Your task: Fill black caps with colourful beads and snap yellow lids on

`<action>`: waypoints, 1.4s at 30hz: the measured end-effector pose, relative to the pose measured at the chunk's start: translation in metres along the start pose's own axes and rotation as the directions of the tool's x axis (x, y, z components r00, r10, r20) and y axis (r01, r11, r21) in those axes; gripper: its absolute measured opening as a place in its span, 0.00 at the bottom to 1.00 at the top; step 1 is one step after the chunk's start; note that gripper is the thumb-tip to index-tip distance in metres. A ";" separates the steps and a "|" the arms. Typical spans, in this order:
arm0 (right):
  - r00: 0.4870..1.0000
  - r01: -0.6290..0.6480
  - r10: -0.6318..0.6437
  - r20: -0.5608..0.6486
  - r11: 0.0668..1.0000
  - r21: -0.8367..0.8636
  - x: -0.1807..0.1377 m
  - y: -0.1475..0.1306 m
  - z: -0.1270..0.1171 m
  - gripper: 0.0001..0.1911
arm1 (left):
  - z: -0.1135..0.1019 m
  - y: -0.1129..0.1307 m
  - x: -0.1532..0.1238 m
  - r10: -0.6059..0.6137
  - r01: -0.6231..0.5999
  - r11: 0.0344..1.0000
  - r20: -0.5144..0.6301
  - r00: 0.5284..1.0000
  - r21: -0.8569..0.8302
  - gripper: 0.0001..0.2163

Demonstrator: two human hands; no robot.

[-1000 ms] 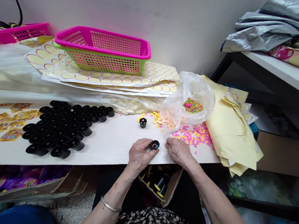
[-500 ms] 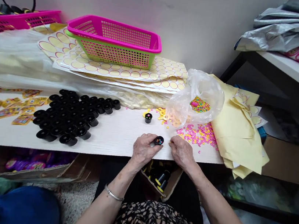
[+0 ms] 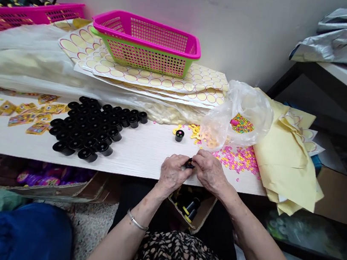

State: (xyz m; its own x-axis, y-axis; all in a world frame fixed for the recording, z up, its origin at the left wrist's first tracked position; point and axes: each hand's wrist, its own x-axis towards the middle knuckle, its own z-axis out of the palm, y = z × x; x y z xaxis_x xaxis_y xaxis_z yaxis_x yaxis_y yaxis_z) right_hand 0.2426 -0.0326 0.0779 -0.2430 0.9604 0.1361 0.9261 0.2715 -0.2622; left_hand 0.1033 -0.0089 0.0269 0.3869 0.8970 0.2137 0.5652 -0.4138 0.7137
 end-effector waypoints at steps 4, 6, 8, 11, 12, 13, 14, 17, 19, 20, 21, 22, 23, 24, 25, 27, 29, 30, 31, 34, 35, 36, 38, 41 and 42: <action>0.989 0.069 -0.050 0.138 0.988 -0.135 0.007 -0.008 -0.009 0.11 | 0.000 0.000 0.000 0.001 0.000 1.000 -0.007 1.000 0.004 0.06; 0.979 0.086 -0.052 0.195 0.982 -0.170 0.010 -0.012 -0.014 0.11 | 0.000 0.000 0.000 0.006 -0.006 1.000 -0.011 1.000 0.003 0.04; 0.970 0.079 -0.040 0.240 0.984 -0.157 0.013 -0.013 -0.017 0.11 | -0.001 0.000 0.000 0.007 -0.007 1.000 -0.006 1.000 0.007 0.04; 0.965 0.075 -0.070 0.253 0.997 -0.007 0.018 -0.002 -0.020 0.11 | -0.001 -0.001 0.000 0.008 -0.008 1.000 0.003 1.000 0.020 0.05; 0.970 0.074 -0.085 0.230 0.996 0.055 0.021 0.004 -0.020 0.10 | -0.001 -0.001 0.000 0.010 -0.010 1.000 0.000 1.000 0.021 0.06; 0.977 0.069 -0.088 0.196 0.992 0.101 0.024 0.011 -0.020 0.10 | -0.002 -0.001 0.000 0.012 -0.012 1.000 -0.006 1.000 0.019 0.07; 0.983 0.063 -0.082 0.163 0.991 0.119 0.028 0.017 -0.021 0.10 | -0.002 0.000 0.000 0.013 -0.013 1.000 -0.013 1.000 0.016 0.07; 0.990 0.046 -0.038 0.139 0.997 -0.058 0.039 0.033 -0.025 0.10 | -0.003 0.001 0.000 0.003 -0.002 1.000 -0.023 1.000 0.025 0.07; 0.988 0.070 -0.029 0.152 0.961 -0.267 0.043 0.039 -0.028 0.10 | -0.004 0.002 0.000 -0.001 0.001 0.999 -0.020 1.000 0.037 0.07; 0.990 0.075 -0.025 0.141 0.931 -0.357 0.044 0.042 -0.029 0.10 | -0.004 0.002 0.001 0.000 0.001 0.999 -0.019 1.000 0.040 0.07; 0.992 0.069 -0.019 0.121 0.903 -0.425 0.044 0.045 -0.031 0.10 | -0.004 0.003 0.001 0.002 -0.001 0.999 -0.020 1.000 0.041 0.07; 0.995 0.051 -0.007 0.095 0.880 -0.473 0.044 0.048 -0.033 0.11 | -0.004 0.003 0.001 0.004 -0.003 0.999 -0.021 1.000 0.040 0.08; 0.998 0.022 0.014 0.067 0.861 -0.508 0.044 0.053 -0.035 0.11 | -0.004 0.003 0.001 0.004 -0.003 0.999 -0.024 1.000 0.039 0.08; 0.998 -0.014 0.040 0.038 0.845 -0.535 0.044 0.058 -0.038 0.11 | -0.004 0.002 0.000 0.003 -0.002 0.999 -0.027 1.000 0.038 0.08; 0.998 -0.055 0.068 0.002 0.830 -0.555 0.043 0.065 -0.041 0.12 | -0.004 0.002 0.000 0.003 -0.002 0.999 -0.028 1.000 0.036 0.08; 0.986 -0.166 0.122 -0.113 0.802 -0.574 0.043 0.082 -0.050 0.12 | -0.004 0.002 0.000 0.001 0.000 1.000 -0.031 1.000 0.027 0.08; 0.940 -0.317 0.180 -0.289 0.769 -0.554 0.043 0.101 -0.061 0.12 | -0.004 0.002 -0.001 0.000 0.000 1.000 -0.034 0.999 0.015 0.08; 0.899 -0.404 0.216 -0.382 0.747 -0.527 0.043 0.110 -0.068 0.12 | -0.004 0.002 -0.001 0.001 0.000 1.000 -0.034 0.999 0.010 0.08; 0.850 -0.484 0.254 -0.462 0.722 -0.493 0.043 0.117 -0.073 0.12 | -0.004 0.002 -0.001 0.001 0.000 1.000 -0.033 0.999 0.008 0.08; 0.752 -0.612 0.325 -0.573 0.667 -0.425 0.043 0.126 -0.082 0.11 | -0.003 0.002 0.000 -0.002 0.002 1.000 -0.033 0.999 0.012 0.08; 0.760 -0.600 0.311 -0.571 0.673 -0.433 0.043 0.123 -0.081 0.11 | -0.003 0.002 -0.001 -0.002 0.002 1.000 -0.035 0.999 0.014 0.08; 0.792 -0.553 0.270 -0.548 0.698 -0.456 0.042 0.117 -0.077 0.12 | -0.002 0.002 -0.001 -0.001 0.001 1.000 -0.037 0.999 0.015 0.08; 0.902 -0.338 0.112 -0.417 0.784 -0.521 0.041 0.100 -0.064 0.13 | -0.002 0.001 -0.001 0.001 -0.001 1.000 -0.039 0.999 0.014 0.08; 0.982 0.123 -0.178 -0.064 0.858 -0.498 0.041 0.074 -0.038 0.13 | -0.002 0.001 -0.001 -0.006 0.006 1.000 -0.029 1.000 0.013 0.08; 0.971 0.224 -0.238 0.031 0.857 -0.464 0.042 0.068 -0.030 0.13 | -0.003 0.001 -0.001 -0.008 0.008 1.000 -0.023 1.000 0.015 0.08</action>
State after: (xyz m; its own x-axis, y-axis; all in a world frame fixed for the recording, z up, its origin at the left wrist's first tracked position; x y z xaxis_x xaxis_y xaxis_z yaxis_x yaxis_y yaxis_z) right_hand 0.3041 0.0247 0.0943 -0.4649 0.8699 0.1649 0.8730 0.4192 0.2494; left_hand 0.1017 -0.0096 0.0293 0.3658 0.9036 0.2231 0.5793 -0.4087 0.7052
